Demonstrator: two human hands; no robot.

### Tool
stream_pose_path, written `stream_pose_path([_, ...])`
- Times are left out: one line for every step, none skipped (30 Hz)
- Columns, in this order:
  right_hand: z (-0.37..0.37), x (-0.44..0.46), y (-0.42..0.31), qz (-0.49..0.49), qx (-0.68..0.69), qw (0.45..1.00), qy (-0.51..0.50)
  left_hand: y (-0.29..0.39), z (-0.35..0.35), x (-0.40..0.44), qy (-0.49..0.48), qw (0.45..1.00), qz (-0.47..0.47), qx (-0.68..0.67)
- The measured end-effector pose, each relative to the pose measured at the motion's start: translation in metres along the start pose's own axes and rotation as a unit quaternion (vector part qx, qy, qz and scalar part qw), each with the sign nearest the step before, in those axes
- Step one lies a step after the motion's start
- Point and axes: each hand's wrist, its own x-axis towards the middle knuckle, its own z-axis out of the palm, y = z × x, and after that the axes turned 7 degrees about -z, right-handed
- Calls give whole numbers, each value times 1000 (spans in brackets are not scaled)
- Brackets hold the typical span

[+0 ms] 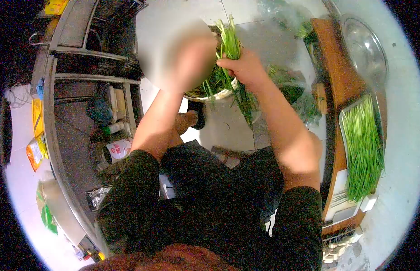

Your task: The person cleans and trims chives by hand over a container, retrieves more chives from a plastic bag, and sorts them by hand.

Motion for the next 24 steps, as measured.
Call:
stream_pose_path([0,1,1,1,12,1000,0,-3,-3,4,-11,1000,-7,-20])
stream_pose_path([-1,1,2,2,24,1000,0,-6,-6,8,-21,999,-14,-40])
stream_pose_path([-1,1,2,3,36,999,0,-5,-8,8,-24,998,-13,-49])
stream_pose_path([-2,2,2,3,44,999,-1,-7,-9,6,-19,998,65,19])
stream_pose_path([-2,1,2,4,52,999,-2,-10,-11,5,-3,986,144,88])
stream_pose_path([-3,1,2,4,59,998,-2,-12,-11,3,23,963,220,151])
stream_pose_path([-4,1,1,5,56,998,-8,-11,-12,2,24,936,292,196])
stream_pose_path([-4,0,0,6,54,998,-13,-12,-12,-1,19,945,279,172])
stream_pose_path([-4,-2,-3,7,51,998,-19,-11,-10,-5,14,953,265,148])
stream_pose_path([0,-10,-16,7,87,996,-14,-23,-16,7,-14,985,150,82])
stream_pose_path([4,-21,-33,8,123,992,-9,-36,-21,18,-25,999,31,13])
stream_pose_path([0,-11,-14,0,95,995,-37,-32,-16,15,-6,999,36,17])
stream_pose_path([3,-3,-8,-9,67,996,-64,-25,-7,8,13,999,40,21])
stream_pose_path([-1,-7,-6,-5,84,995,-47,-21,-2,5,31,998,44,25])
stream_pose_path([4,-19,-27,-1,102,994,-29,-24,-3,10,44,991,58,116])
stream_pose_path([5,-20,-28,-1,85,996,-24,-26,-6,17,56,974,72,206])
stream_pose_path([7,-20,-28,0,69,997,-18,-29,-8,23,68,949,85,295])
stream_pose_path([5,-9,-10,-3,19,1000,-25,-27,-5,21,85,945,107,299])
stream_pose_path([5,-3,-3,-7,-32,999,-31,-22,-1,17,101,939,129,302])
stream_pose_path([4,-2,0,7,-54,998,-24,-20,2,15,117,933,151,304])
stream_pose_path([5,-2,0,20,-76,997,-17,-25,1,18,115,940,169,275])
stream_pose_path([6,-2,1,34,-97,995,-10,-34,-2,22,113,945,186,245])
stream_pose_path([6,0,6,-22,-194,981,6,-41,-4,25,112,949,203,215])
stream_pose_path([7,3,13,-78,-289,954,22,-36,1,23,109,952,201,203])
